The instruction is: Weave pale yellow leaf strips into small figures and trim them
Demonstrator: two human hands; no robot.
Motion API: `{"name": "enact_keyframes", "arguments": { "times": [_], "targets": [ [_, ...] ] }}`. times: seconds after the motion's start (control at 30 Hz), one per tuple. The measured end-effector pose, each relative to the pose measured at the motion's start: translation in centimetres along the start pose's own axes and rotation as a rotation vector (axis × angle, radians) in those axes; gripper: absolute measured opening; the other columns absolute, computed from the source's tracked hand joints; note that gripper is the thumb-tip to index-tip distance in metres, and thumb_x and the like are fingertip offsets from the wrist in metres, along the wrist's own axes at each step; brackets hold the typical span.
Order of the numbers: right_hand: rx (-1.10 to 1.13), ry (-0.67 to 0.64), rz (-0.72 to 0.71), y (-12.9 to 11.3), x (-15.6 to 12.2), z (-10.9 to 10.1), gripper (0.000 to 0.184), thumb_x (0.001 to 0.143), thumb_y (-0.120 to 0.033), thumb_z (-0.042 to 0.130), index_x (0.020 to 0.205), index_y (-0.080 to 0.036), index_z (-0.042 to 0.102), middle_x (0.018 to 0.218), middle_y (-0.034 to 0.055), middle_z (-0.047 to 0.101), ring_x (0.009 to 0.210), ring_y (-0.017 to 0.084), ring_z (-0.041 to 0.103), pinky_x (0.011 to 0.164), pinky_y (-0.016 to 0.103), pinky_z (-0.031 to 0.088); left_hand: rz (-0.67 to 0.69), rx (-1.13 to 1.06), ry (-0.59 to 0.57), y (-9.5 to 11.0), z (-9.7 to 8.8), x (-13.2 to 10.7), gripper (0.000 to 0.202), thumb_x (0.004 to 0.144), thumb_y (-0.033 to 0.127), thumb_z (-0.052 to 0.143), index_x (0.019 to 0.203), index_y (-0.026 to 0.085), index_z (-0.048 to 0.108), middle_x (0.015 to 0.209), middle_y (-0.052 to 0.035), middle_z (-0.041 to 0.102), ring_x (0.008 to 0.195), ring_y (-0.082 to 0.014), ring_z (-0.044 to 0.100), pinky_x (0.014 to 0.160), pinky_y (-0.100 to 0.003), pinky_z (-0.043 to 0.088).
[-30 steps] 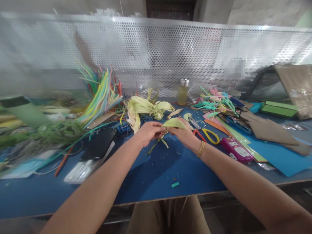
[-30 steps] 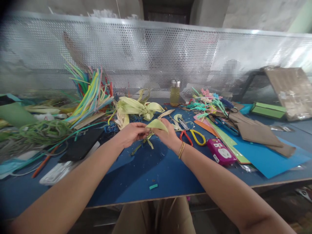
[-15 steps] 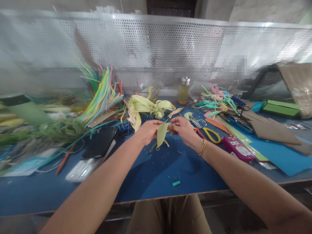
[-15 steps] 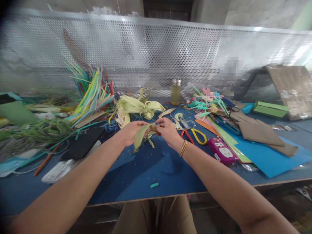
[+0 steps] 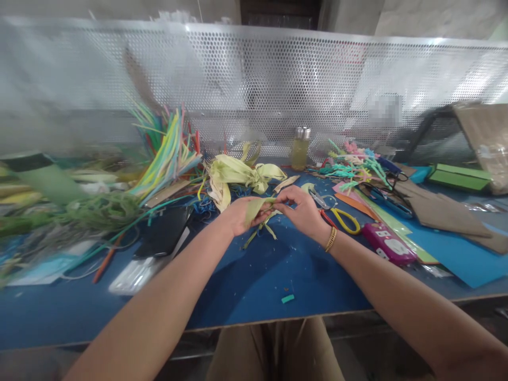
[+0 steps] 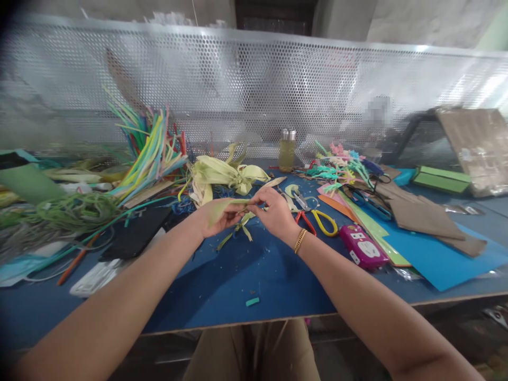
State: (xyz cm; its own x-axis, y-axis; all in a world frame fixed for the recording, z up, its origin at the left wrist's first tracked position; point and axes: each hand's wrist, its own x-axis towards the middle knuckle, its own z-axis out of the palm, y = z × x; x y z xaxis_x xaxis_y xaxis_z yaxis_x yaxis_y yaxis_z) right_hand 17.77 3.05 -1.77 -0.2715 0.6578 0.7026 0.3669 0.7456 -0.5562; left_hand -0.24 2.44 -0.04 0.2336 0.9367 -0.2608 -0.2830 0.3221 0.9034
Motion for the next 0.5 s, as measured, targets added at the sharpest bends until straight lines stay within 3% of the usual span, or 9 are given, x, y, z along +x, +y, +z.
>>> {"name": "enact_keyframes", "arguments": {
  "times": [0.17, 0.33, 0.5],
  "targets": [
    [0.013, -0.061, 0.112, -0.1, 0.0, -0.3, 0.007, 0.078, -0.023, 0.065, 0.072, -0.020, 0.064, 0.075, 0.0019, 0.064, 0.069, 0.015, 0.056, 0.067, 0.030, 0.044, 0.035, 0.078, -0.019, -0.1, 0.2, -0.3, 0.003, 0.072, 0.008, 0.072, 0.074, 0.009, 0.070, 0.069, -0.0079, 0.068, 0.061, -0.0103, 0.064, 0.059, -0.017, 0.053],
    [0.125, -0.024, 0.298, 0.2, -0.2, 0.2, 0.010, 0.075, -0.024, 0.062, 0.067, -0.020, 0.060, 0.067, 0.0001, 0.061, 0.062, 0.013, 0.053, 0.060, 0.028, 0.041, 0.093, 0.095, -0.005, -0.3, 0.5, -0.4, 0.013, 0.065, 0.010, 0.079, 0.073, 0.009, 0.068, 0.064, -0.0059, 0.066, 0.057, -0.0093, 0.062, 0.059, -0.018, 0.052],
    [0.169, -0.005, 0.381, 0.5, -0.5, 0.8, 0.012, 0.073, -0.024, 0.061, 0.064, -0.020, 0.055, 0.064, -0.0020, 0.056, 0.060, 0.012, 0.049, 0.060, 0.026, 0.040, 0.143, 0.129, 0.041, -0.5, 0.7, -0.3, 0.023, 0.060, 0.014, 0.084, 0.075, 0.010, 0.067, 0.064, -0.0040, 0.066, 0.056, -0.0090, 0.061, 0.060, -0.021, 0.052]
  ]
}}
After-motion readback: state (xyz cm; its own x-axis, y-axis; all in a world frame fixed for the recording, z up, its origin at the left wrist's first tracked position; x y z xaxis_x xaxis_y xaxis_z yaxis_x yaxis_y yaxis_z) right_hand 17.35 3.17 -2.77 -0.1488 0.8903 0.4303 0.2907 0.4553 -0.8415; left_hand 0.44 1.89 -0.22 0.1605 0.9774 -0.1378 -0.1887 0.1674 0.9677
